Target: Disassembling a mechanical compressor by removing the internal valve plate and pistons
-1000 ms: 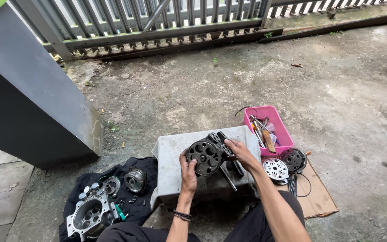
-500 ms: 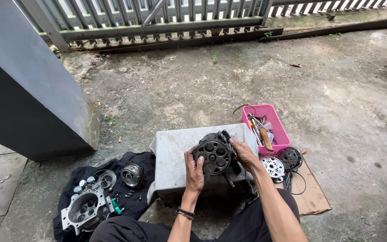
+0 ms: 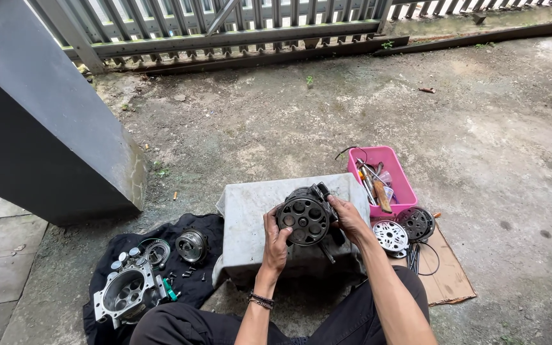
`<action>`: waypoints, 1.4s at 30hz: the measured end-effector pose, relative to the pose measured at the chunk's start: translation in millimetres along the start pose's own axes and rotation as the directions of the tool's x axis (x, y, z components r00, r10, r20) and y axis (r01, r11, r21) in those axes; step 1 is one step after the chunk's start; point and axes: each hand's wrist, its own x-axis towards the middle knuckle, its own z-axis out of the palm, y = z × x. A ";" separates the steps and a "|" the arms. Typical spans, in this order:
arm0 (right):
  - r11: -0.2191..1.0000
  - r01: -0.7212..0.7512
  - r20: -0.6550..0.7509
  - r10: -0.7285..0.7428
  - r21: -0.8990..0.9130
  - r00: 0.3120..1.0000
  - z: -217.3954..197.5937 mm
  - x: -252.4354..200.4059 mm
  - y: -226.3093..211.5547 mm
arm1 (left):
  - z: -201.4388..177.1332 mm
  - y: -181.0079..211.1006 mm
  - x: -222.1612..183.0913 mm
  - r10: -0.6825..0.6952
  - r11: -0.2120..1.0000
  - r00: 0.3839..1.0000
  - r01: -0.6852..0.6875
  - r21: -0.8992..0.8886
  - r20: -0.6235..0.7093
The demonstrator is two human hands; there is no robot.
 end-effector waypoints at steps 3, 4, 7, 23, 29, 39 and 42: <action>1.000 0.005 -0.005 -0.005 0.001 1.000 0.2 2.6 3.6 | -3.8 4.0 -1.2 -0.007 1.000 1.000 0.006 0.021 0.023; 1.000 0.005 -0.006 -0.005 0.001 1.000 6.4 -7.5 -5.7 | -3.7 5.8 -1.7 -0.007 1.000 1.000 0.006 0.021 0.024; 1.000 0.001 -0.017 -0.001 0.012 1.000 20.0 -29.1 -25.5 | -3.6 8.9 -2.0 -0.014 1.000 0.999 0.014 0.000 0.033; 0.998 0.013 -0.043 -0.011 0.062 0.999 15.9 -28.1 -14.0 | -7.4 7.8 -7.9 -0.043 0.999 0.999 0.043 0.021 0.011; 0.999 0.024 -0.059 -0.022 0.027 0.998 32.8 -52.5 -40.3 | -4.4 12.9 -12.6 -0.137 0.982 0.988 0.145 -0.123 0.071; 0.984 0.077 -0.011 -0.080 -0.158 0.997 67.4 -58.1 -77.9 | -9.7 24.7 -25.8 -0.299 0.944 0.954 0.293 -0.153 -0.013; 0.977 0.108 0.075 -0.096 -0.183 0.993 79.5 -51.3 -83.9 | -9.7 42.5 -34.1 -0.259 0.962 0.950 0.237 -0.132 -0.177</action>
